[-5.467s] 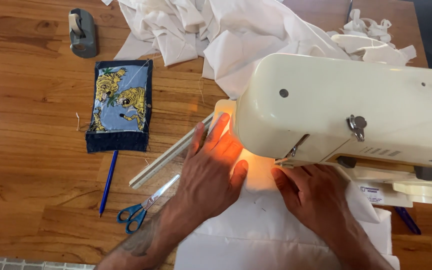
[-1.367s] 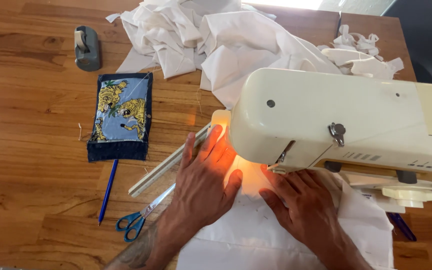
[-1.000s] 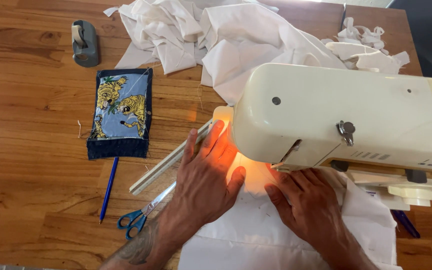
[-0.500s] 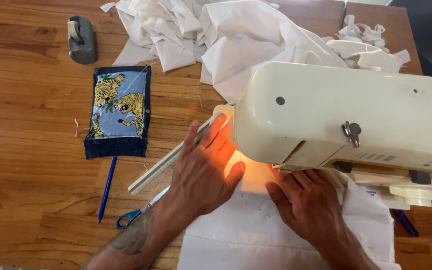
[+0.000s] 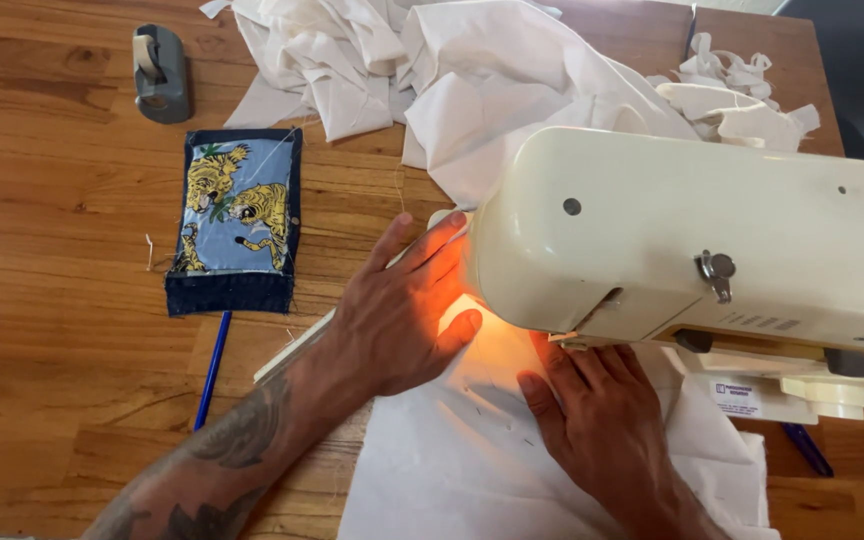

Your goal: Trimming excess thread from fabric and sewing along a marked line using a sewing machine

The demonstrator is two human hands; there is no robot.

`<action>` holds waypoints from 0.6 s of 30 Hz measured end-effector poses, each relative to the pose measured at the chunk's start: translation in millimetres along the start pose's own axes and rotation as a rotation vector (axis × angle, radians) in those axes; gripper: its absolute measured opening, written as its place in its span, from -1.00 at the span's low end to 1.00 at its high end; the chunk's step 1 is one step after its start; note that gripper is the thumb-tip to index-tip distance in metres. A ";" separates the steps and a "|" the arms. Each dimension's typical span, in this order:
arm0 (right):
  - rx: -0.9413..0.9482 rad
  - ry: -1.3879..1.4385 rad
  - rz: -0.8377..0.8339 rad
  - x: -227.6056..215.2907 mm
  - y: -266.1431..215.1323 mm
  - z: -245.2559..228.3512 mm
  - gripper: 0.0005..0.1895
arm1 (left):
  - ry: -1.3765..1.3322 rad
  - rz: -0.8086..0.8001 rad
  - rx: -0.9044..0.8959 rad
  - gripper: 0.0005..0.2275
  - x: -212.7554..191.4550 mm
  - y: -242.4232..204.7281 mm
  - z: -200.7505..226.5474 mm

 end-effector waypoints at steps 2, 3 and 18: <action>0.000 -0.030 0.011 0.9 -0.8 -0.7 -0.48 | -0.001 0.010 0.039 -0.50 0.4 0.7 -1.8; 0.002 -0.035 0.010 0.5 -0.9 -0.9 -0.48 | -0.004 0.011 0.043 -0.50 1.6 2.3 -4.4; 0.028 0.005 -0.002 2.1 -0.1 -8.0 -0.43 | -0.050 -0.122 0.143 -0.63 11.2 17.3 -25.2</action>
Point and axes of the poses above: each hand's wrist, its own y-axis towards the middle knuckle, its own x-axis out of the palm, z = x × y, the point moved 10 cm from there along y, towards the middle knuckle, and after that the axes turned 9 degrees about -y, right-handed, at the moved point
